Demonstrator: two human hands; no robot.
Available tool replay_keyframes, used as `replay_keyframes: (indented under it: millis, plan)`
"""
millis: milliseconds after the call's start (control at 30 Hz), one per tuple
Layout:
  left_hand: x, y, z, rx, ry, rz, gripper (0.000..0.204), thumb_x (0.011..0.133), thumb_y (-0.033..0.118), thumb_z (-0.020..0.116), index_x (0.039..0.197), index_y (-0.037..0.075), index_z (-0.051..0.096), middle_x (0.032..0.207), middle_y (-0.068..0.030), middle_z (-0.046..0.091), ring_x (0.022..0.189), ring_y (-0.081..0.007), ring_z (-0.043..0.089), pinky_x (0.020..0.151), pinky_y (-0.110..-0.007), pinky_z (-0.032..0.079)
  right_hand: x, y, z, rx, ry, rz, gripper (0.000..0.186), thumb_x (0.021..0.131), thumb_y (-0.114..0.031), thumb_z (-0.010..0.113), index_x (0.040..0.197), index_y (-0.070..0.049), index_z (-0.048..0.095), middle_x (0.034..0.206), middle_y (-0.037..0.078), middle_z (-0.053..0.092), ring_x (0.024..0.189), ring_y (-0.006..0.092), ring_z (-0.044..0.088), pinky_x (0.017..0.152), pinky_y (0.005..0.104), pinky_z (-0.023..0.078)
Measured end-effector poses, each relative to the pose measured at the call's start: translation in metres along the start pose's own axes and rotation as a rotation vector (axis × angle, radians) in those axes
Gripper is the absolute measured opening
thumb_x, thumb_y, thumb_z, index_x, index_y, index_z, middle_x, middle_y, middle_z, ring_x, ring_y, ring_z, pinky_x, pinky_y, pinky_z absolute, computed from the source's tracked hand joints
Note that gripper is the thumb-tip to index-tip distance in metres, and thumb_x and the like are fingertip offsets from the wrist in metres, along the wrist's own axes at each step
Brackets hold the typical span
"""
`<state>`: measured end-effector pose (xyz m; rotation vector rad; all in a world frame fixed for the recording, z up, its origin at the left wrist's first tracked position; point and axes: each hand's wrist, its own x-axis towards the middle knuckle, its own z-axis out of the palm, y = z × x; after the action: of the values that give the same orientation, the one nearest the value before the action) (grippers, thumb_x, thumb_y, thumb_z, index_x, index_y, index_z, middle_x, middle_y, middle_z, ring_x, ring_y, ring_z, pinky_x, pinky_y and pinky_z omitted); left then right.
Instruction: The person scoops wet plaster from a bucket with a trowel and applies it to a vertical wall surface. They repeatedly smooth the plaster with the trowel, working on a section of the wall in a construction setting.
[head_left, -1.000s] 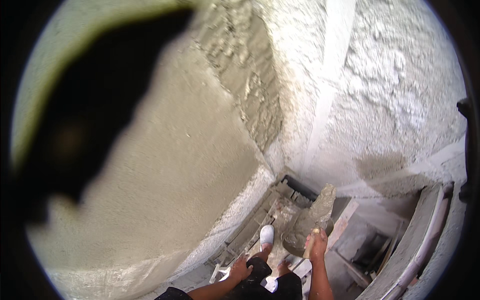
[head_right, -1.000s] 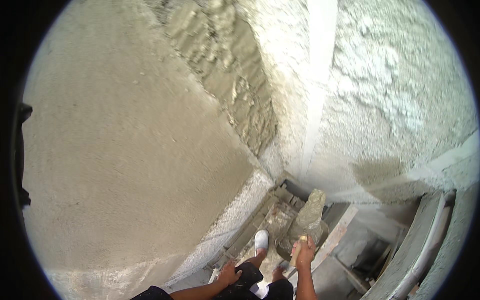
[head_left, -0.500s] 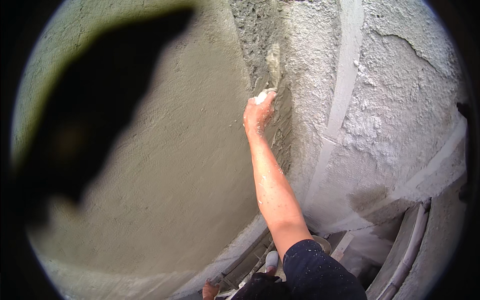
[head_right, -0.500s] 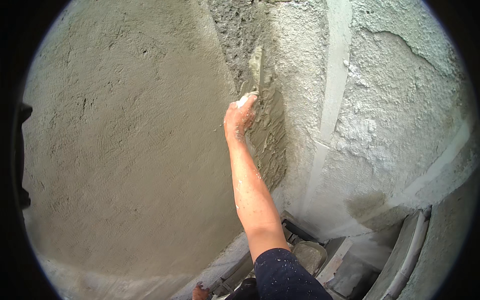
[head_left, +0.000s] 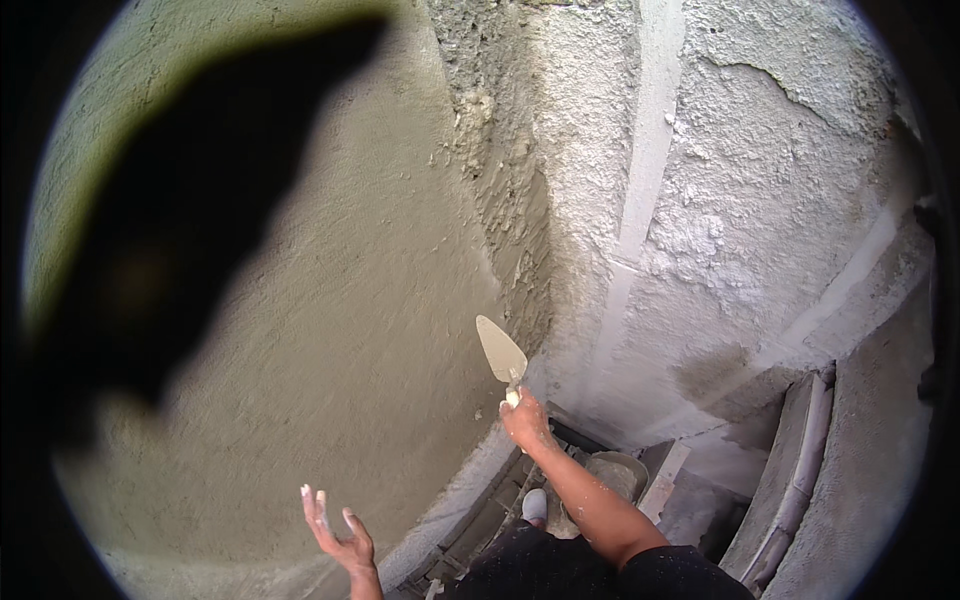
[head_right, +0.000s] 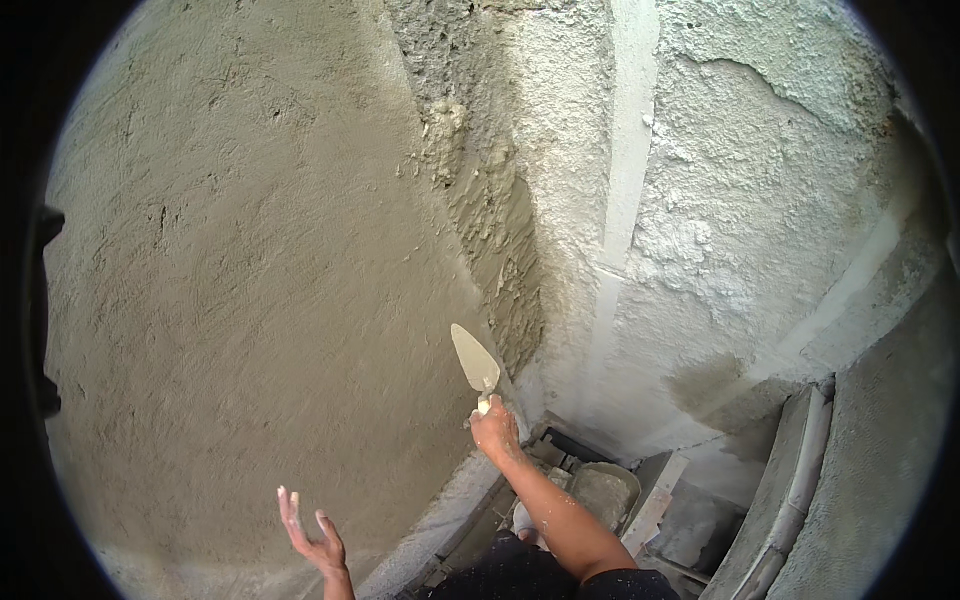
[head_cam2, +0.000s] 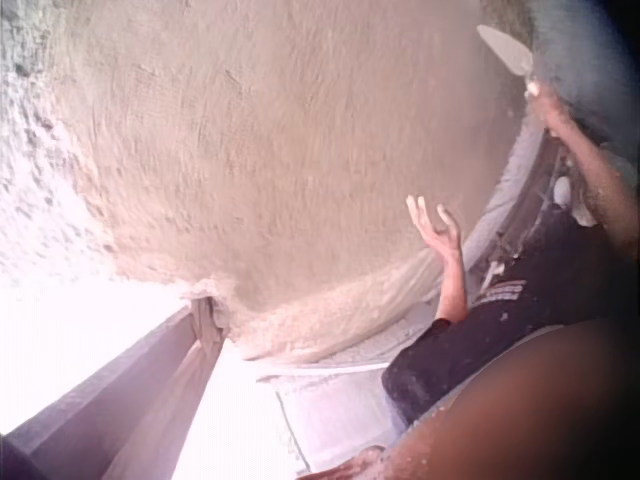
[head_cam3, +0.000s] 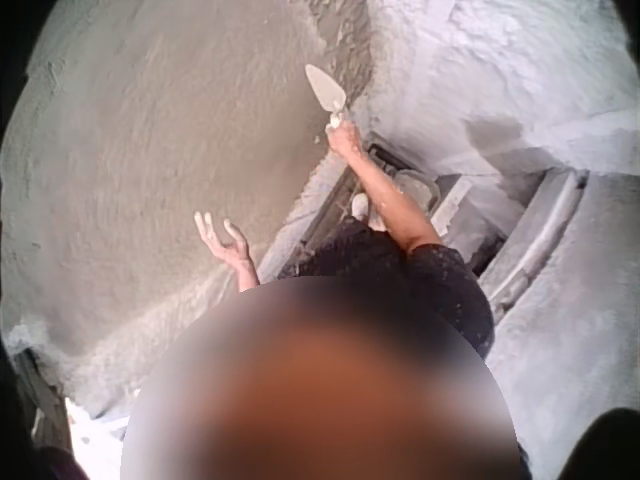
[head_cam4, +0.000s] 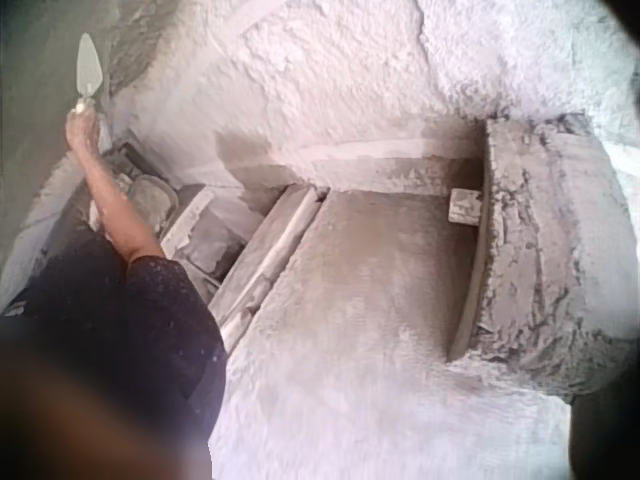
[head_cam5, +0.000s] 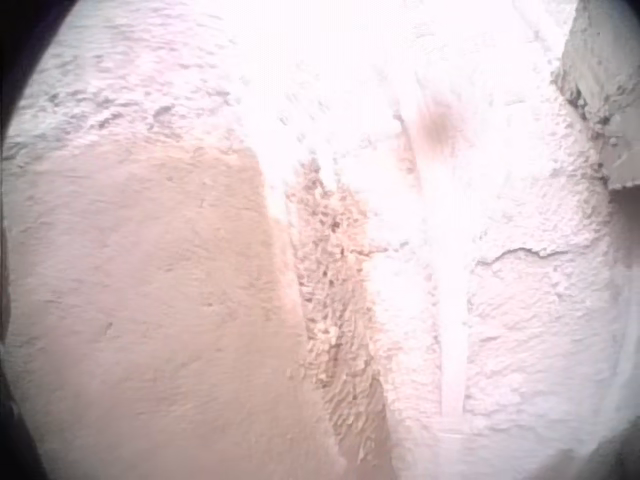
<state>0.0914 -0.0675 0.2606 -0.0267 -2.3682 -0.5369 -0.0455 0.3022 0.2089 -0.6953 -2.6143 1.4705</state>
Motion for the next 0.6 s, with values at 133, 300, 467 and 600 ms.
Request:
replay_keyframes:
  millis: [133, 300, 467, 600]
  plan:
    - [0.124, -0.027, -0.108, 0.391, 0.644, 0.242, 0.053, 0.103, 0.028, 0.058, 0.150, 0.008, 0.048, 0.161, -0.0177, 0.039, 0.153, -0.0382, 0.029, 0.124, -0.062, 0.023, 0.051, -0.040, -0.023, 0.475, 0.079, -0.059, 0.032, 0.099, -0.020, 0.065, 0.124, -0.003, 0.055, 0.091, 0.011, 0.067, 0.068, 0.0183, 0.066, 0.061, 0.0343, 0.055]
    - [0.178, -0.076, -0.166, 0.628, 0.723, 0.238, 0.063, 0.103, 0.045, 0.054, 0.155, 0.012, 0.043, 0.165, -0.0126, 0.036, 0.156, -0.0331, 0.024, 0.126, -0.062, 0.015, 0.123, -0.121, -0.051, 0.687, 0.206, -0.135, 0.031, 0.106, -0.022, 0.053, 0.134, -0.009, 0.056, 0.077, 0.002, 0.058, 0.058, 0.0121, 0.058, 0.049, 0.0315, 0.049]
    - [0.206, -0.110, -0.161, 0.663, 0.738, 0.281, 0.069, 0.103, 0.054, 0.050, 0.158, 0.013, 0.039, 0.167, -0.0113, 0.032, 0.156, -0.0328, 0.023, 0.127, -0.060, 0.012, 0.197, -0.178, -0.045, 0.631, 0.284, -0.141, 0.027, 0.106, -0.027, 0.048, 0.121, -0.007, 0.059, 0.071, 0.005, 0.057, 0.052, 0.0153, 0.057, 0.046, 0.0340, 0.048]
    - [0.213, -0.124, -0.156, 0.665, 0.785, 0.332, 0.071, 0.103, 0.052, 0.050, 0.158, 0.009, 0.038, 0.167, -0.0133, 0.031, 0.157, -0.0342, 0.022, 0.127, -0.059, 0.010, 0.240, -0.183, -0.038, 0.580, 0.255, -0.205, 0.026, 0.106, -0.030, 0.047, 0.113, -0.007, 0.058, 0.069, 0.005, 0.058, 0.051, 0.0164, 0.057, 0.044, 0.0357, 0.048]
